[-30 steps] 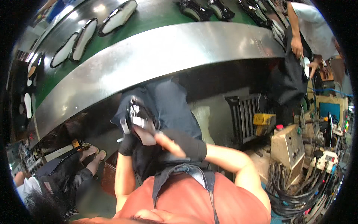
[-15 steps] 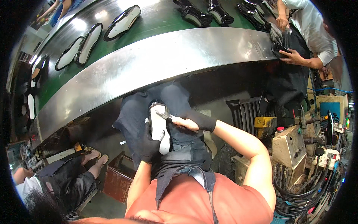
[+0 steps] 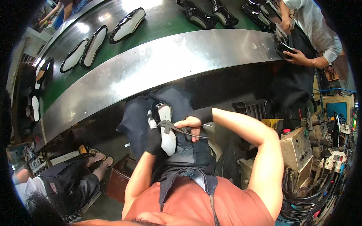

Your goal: The person repeatedly picks up black shoes from a conveyor belt and uses pliers to trim excess material from the white soles. After trimming each shoe, the person places it back on the belt. The process is repeated for multiple shoes throughout the video.

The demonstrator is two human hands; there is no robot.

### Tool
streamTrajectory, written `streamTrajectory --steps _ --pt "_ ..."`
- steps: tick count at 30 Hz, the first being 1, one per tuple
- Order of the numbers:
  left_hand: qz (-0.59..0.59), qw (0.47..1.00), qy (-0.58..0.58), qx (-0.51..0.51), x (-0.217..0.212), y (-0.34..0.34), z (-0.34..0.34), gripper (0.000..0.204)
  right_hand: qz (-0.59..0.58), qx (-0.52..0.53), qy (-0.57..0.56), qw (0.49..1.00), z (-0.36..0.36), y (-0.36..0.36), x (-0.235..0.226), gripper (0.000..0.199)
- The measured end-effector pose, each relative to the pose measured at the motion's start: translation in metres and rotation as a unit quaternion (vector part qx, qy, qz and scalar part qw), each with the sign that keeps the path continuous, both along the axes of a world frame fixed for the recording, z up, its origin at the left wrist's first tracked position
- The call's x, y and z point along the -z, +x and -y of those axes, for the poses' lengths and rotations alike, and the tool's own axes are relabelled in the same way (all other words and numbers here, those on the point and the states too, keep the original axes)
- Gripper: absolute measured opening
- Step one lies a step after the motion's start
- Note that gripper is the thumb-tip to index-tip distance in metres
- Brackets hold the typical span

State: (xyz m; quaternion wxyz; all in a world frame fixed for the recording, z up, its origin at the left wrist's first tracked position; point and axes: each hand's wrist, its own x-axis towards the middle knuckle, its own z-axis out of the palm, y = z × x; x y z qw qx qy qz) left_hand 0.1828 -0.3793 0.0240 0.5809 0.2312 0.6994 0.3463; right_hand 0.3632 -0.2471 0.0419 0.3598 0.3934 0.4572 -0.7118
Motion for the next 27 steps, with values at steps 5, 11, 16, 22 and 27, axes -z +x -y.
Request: streamTrajectory --steps 5,11,16,22,27 --pt "-0.247 0.958 0.143 0.028 0.095 0.004 0.016 0.055 -0.234 -0.380 0.523 0.726 -0.019 -0.018 -0.047 0.055" --pt "-0.057 0.958 0.280 0.040 0.120 -0.002 0.030 0.071 -0.496 -0.046 0.567 0.656 0.046 -0.016 -0.023 0.048" --pt "-0.191 0.939 0.266 -0.101 0.092 0.043 0.107 0.073 -0.227 -0.084 0.375 0.895 0.069 0.032 0.020 0.054" --pt "-0.279 0.931 0.235 0.005 0.074 0.014 0.120 0.054 -0.145 -0.023 0.209 0.967 0.077 0.052 0.021 0.058" --pt "-0.295 0.915 0.152 0.229 0.028 -0.015 0.107 0.056 -0.127 -0.152 0.201 0.959 0.058 0.026 0.004 0.062"
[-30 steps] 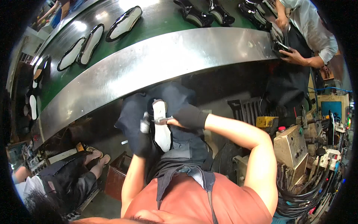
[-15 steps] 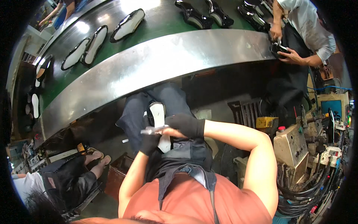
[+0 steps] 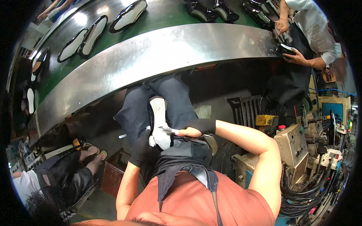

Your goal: The person repeatedly picks up black shoes from a conveyor belt and uses pliers to trim excess material from the white soles. After trimming each shoe, the person places it back on the belt. The process is repeated for multiple shoes throughout the video.

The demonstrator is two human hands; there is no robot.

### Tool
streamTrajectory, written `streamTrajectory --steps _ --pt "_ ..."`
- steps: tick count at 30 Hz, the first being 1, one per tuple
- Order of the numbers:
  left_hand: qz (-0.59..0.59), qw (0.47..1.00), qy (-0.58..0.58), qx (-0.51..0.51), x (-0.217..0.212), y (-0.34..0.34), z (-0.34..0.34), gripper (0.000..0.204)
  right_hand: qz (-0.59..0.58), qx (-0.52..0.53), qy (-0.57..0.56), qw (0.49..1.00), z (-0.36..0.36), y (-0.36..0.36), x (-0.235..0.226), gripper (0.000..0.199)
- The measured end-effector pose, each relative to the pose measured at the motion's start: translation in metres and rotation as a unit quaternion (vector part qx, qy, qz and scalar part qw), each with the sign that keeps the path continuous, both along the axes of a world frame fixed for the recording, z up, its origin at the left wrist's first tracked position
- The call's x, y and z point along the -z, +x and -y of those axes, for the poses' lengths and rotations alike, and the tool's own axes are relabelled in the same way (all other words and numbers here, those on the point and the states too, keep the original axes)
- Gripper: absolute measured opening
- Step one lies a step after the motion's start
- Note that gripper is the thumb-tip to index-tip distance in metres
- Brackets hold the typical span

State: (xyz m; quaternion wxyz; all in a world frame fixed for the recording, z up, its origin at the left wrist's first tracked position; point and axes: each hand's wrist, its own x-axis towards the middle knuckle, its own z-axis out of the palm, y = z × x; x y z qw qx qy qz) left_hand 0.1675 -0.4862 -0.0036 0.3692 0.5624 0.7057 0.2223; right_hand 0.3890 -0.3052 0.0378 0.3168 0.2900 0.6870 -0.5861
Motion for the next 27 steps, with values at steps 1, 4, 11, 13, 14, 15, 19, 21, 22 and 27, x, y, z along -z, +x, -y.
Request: streamTrajectory --steps 1,4,11,13,14,15,19,21,22,27 --pt "0.006 0.999 0.027 -0.016 0.000 0.002 0.002 0.057 0.039 -0.024 0.000 0.999 -0.001 -0.010 -0.008 0.063" --pt "0.054 0.978 0.141 -0.142 0.016 0.030 0.020 0.053 -0.043 -0.128 0.090 0.987 0.009 -0.032 -0.005 0.059" --pt "0.546 0.807 -0.095 -0.206 0.039 0.024 0.012 0.042 -0.166 -0.052 0.296 0.939 0.037 -0.016 0.031 0.049" --pt "0.748 0.621 -0.115 -0.205 0.058 0.021 0.000 0.062 -0.171 -0.048 0.293 0.939 0.035 -0.018 0.030 0.050" --pt "0.761 0.600 -0.109 -0.223 0.068 0.025 0.000 0.065 -0.176 -0.046 0.290 0.940 0.034 -0.020 0.029 0.050" --pt "0.773 0.580 -0.106 -0.234 0.081 0.030 -0.003 0.068 -0.179 -0.060 0.288 0.939 0.033 -0.017 0.031 0.051" --pt "0.625 0.723 0.023 -0.294 0.162 0.056 0.007 0.062 -0.108 -0.062 0.154 0.980 0.017 -0.013 0.025 0.054" --pt "0.427 0.858 0.062 -0.278 0.126 0.063 -0.005 0.056 0.004 -0.052 0.012 0.999 -0.003 -0.008 0.010 0.057" --pt "0.423 0.859 0.060 -0.283 0.132 0.063 -0.002 0.055 0.002 -0.071 0.023 0.997 -0.011 -0.011 -0.007 0.056" --pt "0.289 0.955 0.023 -0.067 0.170 0.038 0.004 0.045 -0.136 -0.060 0.175 0.973 -0.006 -0.035 -0.074 0.055"
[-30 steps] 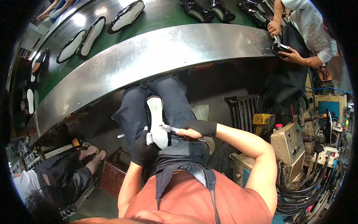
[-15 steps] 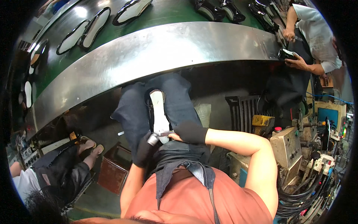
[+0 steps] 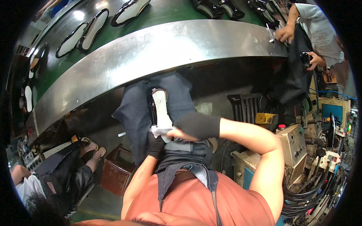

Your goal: The person repeatedly picks up black shoes from a conveyor belt and uses pliers to trim excess material from the white soles. After trimming each shoe, the person places it back on the belt. The process is repeated for multiple shoes throughout the video.

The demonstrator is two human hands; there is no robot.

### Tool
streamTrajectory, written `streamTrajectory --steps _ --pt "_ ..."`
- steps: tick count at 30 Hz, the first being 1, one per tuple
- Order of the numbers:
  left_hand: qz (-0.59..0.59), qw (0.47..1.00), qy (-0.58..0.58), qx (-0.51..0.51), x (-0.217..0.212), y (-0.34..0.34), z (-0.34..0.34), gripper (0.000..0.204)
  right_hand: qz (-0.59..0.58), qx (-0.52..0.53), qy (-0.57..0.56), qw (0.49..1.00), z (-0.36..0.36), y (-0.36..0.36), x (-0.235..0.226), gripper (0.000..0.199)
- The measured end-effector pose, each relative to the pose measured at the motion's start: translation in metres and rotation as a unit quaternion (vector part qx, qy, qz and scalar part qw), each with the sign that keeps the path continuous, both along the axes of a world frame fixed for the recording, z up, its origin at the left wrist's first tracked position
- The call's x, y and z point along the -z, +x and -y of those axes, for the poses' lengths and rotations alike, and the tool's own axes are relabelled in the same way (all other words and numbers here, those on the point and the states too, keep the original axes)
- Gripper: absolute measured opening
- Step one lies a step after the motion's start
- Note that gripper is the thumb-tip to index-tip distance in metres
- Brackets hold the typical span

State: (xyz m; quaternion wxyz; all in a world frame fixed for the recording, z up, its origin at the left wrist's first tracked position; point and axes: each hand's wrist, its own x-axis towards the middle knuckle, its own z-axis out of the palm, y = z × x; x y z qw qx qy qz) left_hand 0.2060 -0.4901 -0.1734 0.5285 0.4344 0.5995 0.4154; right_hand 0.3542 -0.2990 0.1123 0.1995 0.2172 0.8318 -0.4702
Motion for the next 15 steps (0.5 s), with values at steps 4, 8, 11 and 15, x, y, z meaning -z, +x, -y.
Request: streamTrajectory --steps 4,8,11,15 --pt "-0.017 0.992 -0.071 0.105 -0.010 -0.014 0.012 0.051 -0.252 0.005 0.057 0.966 0.040 -0.021 0.007 0.051" --pt "0.095 0.991 -0.079 0.055 -0.084 0.000 0.015 0.059 -0.088 0.057 0.045 0.993 0.054 0.024 0.093 0.049" --pt "0.315 0.938 -0.087 -0.115 -0.100 0.002 0.036 0.052 -0.005 0.083 0.024 0.996 0.061 0.056 0.096 0.041" --pt "0.252 0.929 -0.159 -0.218 -0.105 0.020 0.013 0.042 0.035 0.121 -0.009 0.992 0.071 0.073 0.080 0.039"
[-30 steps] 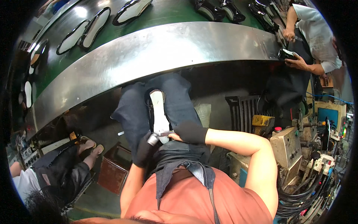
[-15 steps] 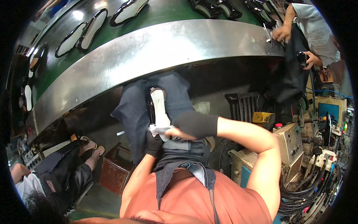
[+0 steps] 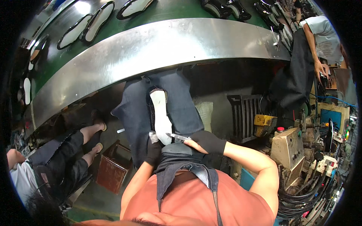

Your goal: The person repeatedly picks up black shoes from a conveyor belt and uses pliers to trim excess material from the white soles. After trimming each shoe, the person places it back on the belt. The process is repeated for multiple shoes throughout the video.

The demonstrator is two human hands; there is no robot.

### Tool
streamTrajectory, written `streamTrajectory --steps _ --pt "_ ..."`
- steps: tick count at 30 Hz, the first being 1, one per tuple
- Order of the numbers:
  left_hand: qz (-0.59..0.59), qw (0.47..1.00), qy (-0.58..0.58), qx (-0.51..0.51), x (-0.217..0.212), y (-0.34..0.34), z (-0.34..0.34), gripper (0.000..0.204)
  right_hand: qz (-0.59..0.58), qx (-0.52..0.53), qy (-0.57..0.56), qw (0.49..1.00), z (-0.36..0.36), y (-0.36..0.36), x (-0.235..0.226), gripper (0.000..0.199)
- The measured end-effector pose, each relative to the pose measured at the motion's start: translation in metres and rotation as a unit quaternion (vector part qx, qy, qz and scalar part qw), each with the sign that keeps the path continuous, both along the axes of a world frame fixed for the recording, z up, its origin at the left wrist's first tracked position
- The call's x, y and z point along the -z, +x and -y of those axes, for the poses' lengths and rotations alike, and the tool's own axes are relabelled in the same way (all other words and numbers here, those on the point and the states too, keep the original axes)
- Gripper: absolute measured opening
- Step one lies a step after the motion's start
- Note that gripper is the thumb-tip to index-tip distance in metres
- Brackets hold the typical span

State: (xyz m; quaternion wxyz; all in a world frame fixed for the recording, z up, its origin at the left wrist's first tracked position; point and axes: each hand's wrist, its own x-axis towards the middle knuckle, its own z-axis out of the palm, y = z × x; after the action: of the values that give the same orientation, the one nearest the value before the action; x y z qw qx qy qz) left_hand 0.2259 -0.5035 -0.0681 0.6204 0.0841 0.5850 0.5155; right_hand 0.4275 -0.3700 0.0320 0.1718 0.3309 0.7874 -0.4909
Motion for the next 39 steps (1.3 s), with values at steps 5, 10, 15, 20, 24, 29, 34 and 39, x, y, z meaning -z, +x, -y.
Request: streamTrajectory --steps 5,10,15,20,24,29,34,39 --pt "-0.235 0.962 0.101 0.098 -0.012 -0.001 -0.024 0.041 -0.104 -0.047 0.054 0.992 0.005 -0.036 -0.043 0.035" --pt "-0.336 0.874 0.039 0.349 -0.047 -0.013 -0.021 0.036 -0.299 -0.135 0.153 0.932 -0.004 -0.061 -0.010 0.042" --pt "-0.371 0.888 0.162 0.218 0.028 -0.005 0.012 0.034 -0.187 -0.193 0.204 0.941 -0.002 -0.041 -0.010 0.044" --pt "-0.240 0.960 0.088 0.116 -0.034 -0.011 -0.004 0.070 -0.143 -0.107 0.204 0.963 -0.017 -0.029 0.017 0.041" --pt "-0.478 0.831 0.092 0.270 -0.082 -0.067 0.011 0.066 -0.139 -0.032 0.168 0.975 -0.026 0.016 -0.008 0.035" --pt "-0.285 0.947 0.147 -0.027 -0.168 -0.109 -0.028 0.049 -0.128 0.120 0.095 0.980 -0.019 0.035 -0.034 0.029" --pt "-0.443 0.864 0.185 0.153 -0.028 -0.022 -0.088 0.091 -0.201 0.194 0.025 0.960 -0.009 0.010 -0.033 0.030" --pt "-0.062 0.981 0.181 0.035 -0.003 -0.042 -0.057 0.046 -0.080 0.186 -0.102 0.974 -0.021 0.010 -0.026 0.040"
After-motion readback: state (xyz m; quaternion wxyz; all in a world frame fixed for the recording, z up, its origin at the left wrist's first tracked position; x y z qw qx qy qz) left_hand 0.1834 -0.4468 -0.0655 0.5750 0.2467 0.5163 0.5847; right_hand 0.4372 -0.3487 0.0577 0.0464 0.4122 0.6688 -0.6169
